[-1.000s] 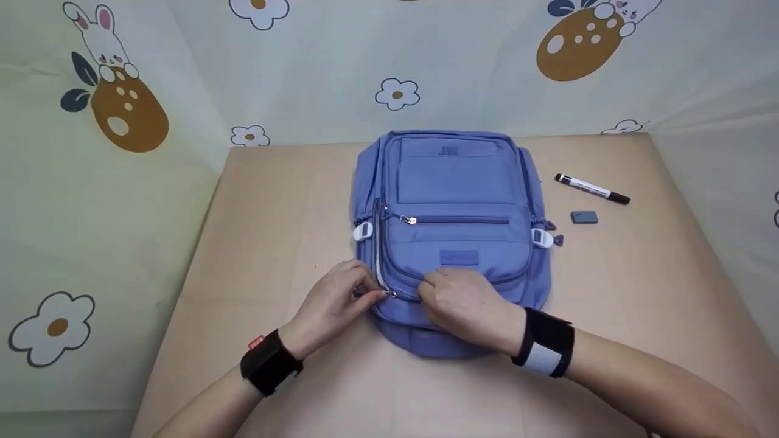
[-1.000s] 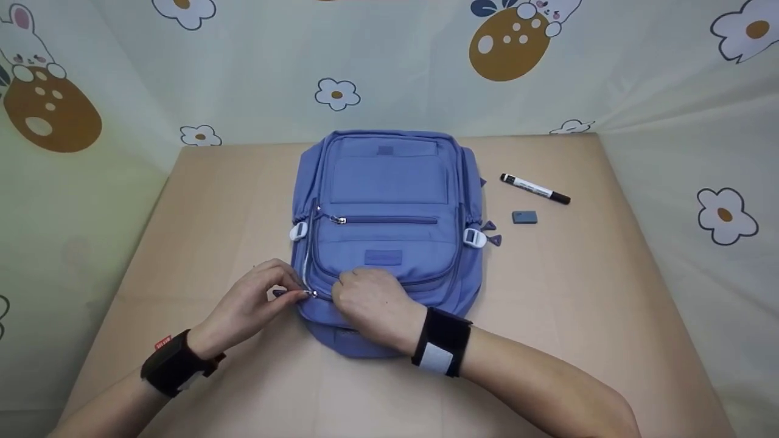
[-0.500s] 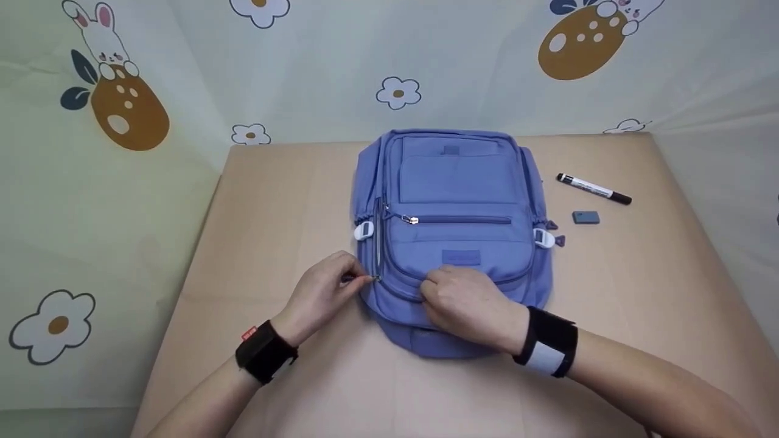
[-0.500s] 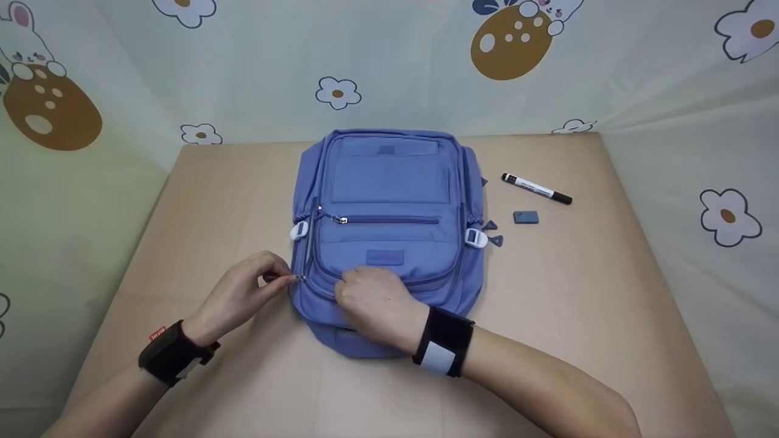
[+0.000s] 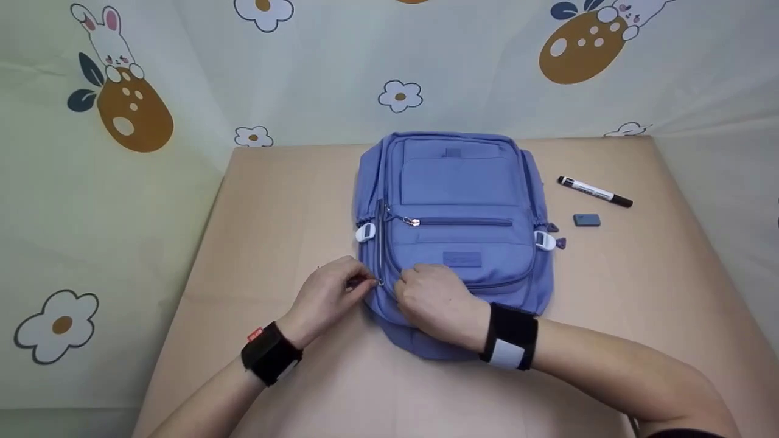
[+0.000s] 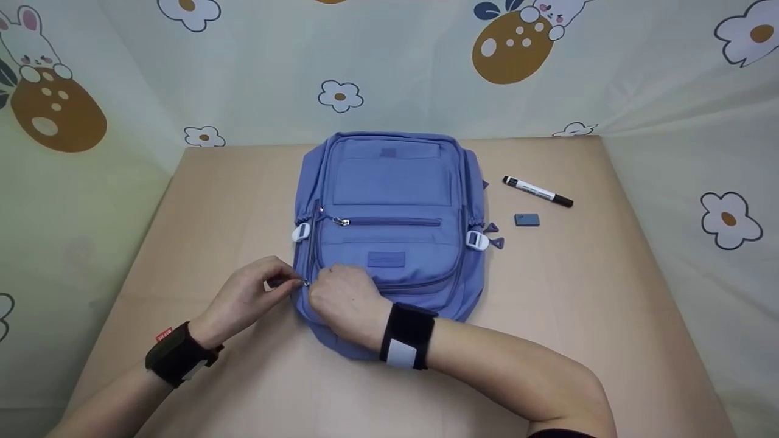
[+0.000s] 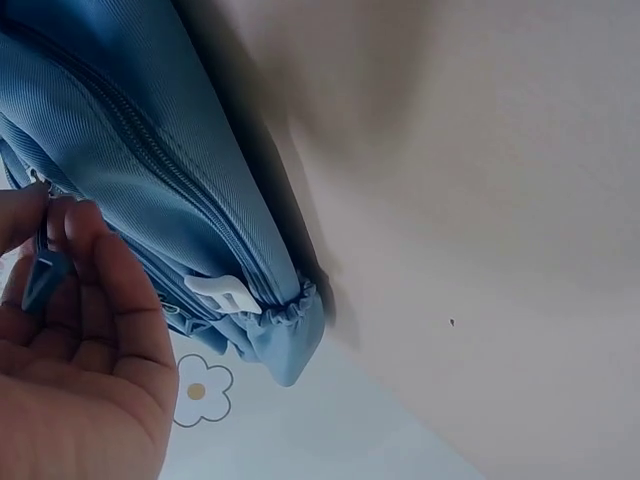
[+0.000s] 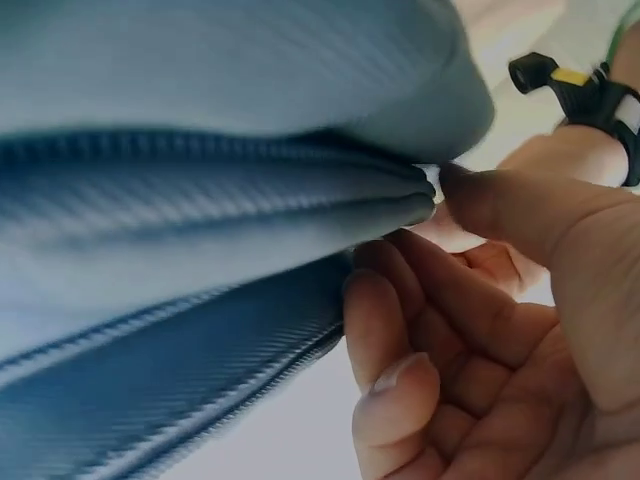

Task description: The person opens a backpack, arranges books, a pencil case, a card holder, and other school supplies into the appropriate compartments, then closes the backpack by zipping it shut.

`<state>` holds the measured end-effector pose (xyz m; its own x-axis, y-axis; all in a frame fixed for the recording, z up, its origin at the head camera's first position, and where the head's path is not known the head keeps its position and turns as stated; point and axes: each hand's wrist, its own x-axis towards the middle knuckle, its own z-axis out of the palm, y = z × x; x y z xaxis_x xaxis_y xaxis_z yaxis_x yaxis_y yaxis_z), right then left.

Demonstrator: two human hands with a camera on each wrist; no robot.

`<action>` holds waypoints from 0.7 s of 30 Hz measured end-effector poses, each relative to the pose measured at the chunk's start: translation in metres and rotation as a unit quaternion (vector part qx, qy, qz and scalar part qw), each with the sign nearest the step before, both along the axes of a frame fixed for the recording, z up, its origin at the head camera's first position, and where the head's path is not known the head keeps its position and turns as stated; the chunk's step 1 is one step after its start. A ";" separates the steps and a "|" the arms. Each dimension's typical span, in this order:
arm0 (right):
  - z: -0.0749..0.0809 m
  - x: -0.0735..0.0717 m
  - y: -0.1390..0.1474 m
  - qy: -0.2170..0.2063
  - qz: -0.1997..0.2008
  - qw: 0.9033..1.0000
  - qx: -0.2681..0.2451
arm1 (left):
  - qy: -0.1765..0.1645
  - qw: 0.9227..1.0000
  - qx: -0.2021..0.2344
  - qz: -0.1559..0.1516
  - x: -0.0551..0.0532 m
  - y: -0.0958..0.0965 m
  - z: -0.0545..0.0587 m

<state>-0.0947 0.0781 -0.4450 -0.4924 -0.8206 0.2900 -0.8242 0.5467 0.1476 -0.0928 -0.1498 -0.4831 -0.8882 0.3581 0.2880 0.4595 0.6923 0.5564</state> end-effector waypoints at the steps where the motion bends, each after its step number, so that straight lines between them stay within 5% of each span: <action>1: 0.000 0.001 -0.001 0.009 -0.001 1.000 0.005 | 0.003 1.000 -0.001 -0.001 0.000 0.000 0.000; 10: 0.000 0.000 0.000 0.021 0.007 1.000 0.020 | 0.022 0.999 -0.026 0.002 -0.011 -0.001 0.002; 21: 0.001 -0.002 0.001 0.011 0.016 1.000 0.012 | 0.014 0.999 -0.038 0.031 -0.054 -0.005 0.000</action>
